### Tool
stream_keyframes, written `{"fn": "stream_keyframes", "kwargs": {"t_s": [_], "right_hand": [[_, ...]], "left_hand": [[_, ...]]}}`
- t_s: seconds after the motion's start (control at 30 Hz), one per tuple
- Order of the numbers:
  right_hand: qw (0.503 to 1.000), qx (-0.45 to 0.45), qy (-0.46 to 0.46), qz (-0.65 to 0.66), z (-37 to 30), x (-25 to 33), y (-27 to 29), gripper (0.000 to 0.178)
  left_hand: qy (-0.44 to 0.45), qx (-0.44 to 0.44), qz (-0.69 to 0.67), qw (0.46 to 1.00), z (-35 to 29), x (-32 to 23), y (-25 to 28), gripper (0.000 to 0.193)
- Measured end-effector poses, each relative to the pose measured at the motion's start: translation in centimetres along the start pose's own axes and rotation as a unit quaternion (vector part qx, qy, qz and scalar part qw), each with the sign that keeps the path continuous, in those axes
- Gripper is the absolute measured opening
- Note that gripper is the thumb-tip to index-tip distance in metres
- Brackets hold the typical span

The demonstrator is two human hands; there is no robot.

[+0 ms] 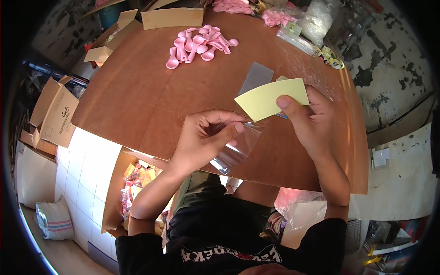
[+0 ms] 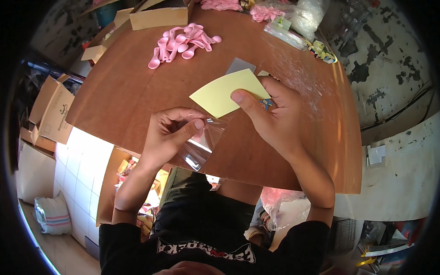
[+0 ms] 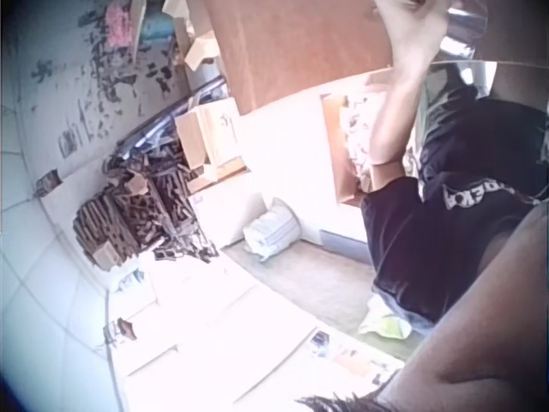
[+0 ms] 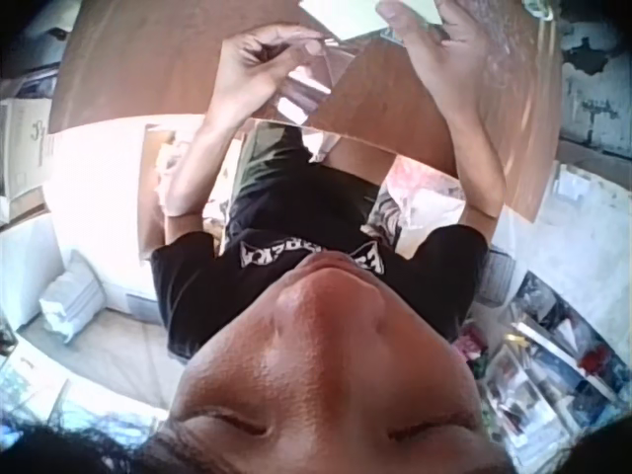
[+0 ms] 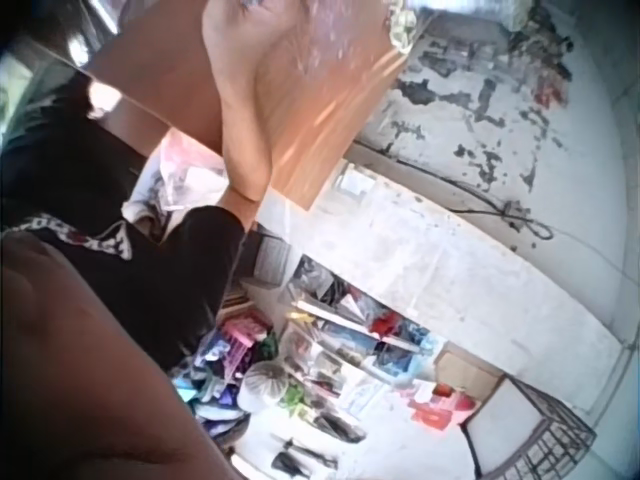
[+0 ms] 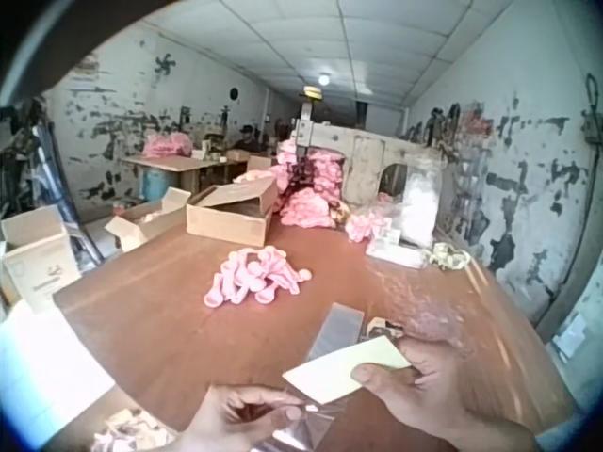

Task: The person places a yellow sticky note and a pink plastic spoon into small clear plastic bags one at a time. The person folds the top of each bag to close it and sets the completed packages on the table.

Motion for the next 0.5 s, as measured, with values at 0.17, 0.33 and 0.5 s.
{"fn": "stream_keyframes", "kwargs": {"t_s": [0.17,0.33,0.5], "right_hand": [[0.997,0.072,-0.007,-0.039,-0.7,-0.6,-0.6,0.020],[0.999,0.029,-0.039,-0.014,-0.5,-1.3,-0.3,0.019],[0.996,0.055,-0.070,0.010,-0.2,-2.0,-1.1,0.018]], "left_hand": [[0.034,-0.020,-0.003,0.999,0.1,0.7,0.4,0.018],[-0.011,-0.023,0.043,0.999,0.5,1.1,-0.1,0.017],[0.016,-0.058,0.015,0.998,0.7,0.9,0.1,0.016]]}}
Point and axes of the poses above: each hand's wrist, its own z-axis towards the middle knuckle, its own y-axis out of the back of the hand, x = y × z, the point moved 5 cm from there along z, towards the middle knuckle, and after that the axes turned 6 degrees about y, right-handed, at the moved point
